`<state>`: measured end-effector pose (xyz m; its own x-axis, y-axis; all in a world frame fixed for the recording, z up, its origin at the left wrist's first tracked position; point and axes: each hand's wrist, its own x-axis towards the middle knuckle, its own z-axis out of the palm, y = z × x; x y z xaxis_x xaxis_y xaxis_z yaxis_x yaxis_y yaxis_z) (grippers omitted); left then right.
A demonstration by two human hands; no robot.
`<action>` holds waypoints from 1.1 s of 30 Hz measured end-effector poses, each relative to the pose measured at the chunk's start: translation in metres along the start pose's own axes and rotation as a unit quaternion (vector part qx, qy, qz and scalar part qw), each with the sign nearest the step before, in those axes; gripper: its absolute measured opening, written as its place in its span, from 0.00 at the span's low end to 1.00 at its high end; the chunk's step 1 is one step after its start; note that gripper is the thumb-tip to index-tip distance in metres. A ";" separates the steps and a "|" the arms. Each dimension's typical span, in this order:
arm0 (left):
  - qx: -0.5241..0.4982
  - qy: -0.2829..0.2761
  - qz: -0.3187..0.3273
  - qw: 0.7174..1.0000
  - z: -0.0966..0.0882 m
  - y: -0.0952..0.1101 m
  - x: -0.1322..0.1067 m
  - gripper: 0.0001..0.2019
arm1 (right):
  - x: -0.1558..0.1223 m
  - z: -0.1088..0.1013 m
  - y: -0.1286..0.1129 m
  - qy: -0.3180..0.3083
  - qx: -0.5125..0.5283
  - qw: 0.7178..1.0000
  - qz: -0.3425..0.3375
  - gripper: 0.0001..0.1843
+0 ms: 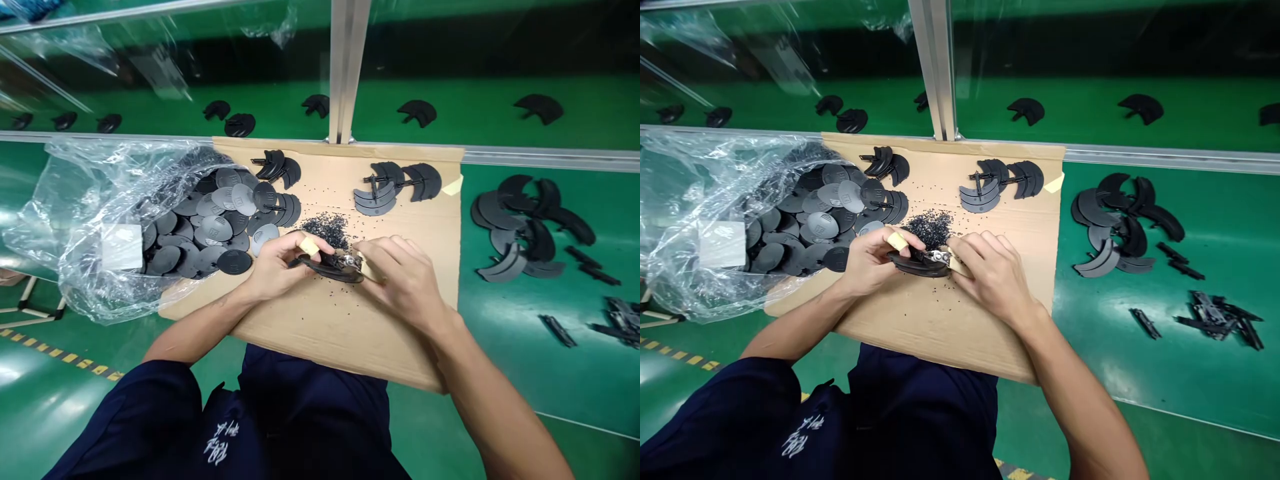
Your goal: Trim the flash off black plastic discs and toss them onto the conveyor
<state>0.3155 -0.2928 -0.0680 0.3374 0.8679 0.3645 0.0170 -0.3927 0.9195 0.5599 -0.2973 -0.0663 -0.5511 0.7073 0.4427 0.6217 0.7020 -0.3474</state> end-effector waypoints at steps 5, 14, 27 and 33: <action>0.012 0.013 0.002 1.000 0.001 0.001 0.000 0.06 | 0.000 -0.002 0.000 0.009 0.010 1.000 -0.008 0.15; -0.005 0.022 0.011 1.000 0.004 0.001 -0.002 0.06 | -0.001 -0.003 0.001 0.006 -0.005 1.000 -0.030 0.15; 0.029 -0.008 0.042 0.999 0.001 0.003 -0.006 0.05 | -0.004 -0.006 -0.007 0.014 -0.001 1.000 -0.024 0.10; 0.014 0.040 -0.041 0.998 0.003 -0.006 0.000 0.12 | 0.001 -0.005 0.006 0.084 0.004 0.996 -0.014 0.10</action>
<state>0.3178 -0.2916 -0.0739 0.2571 0.9188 0.2997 0.0677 -0.3265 0.9428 0.5661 -0.2922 -0.0635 -0.4674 0.6636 0.5840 0.6029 0.7225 -0.3385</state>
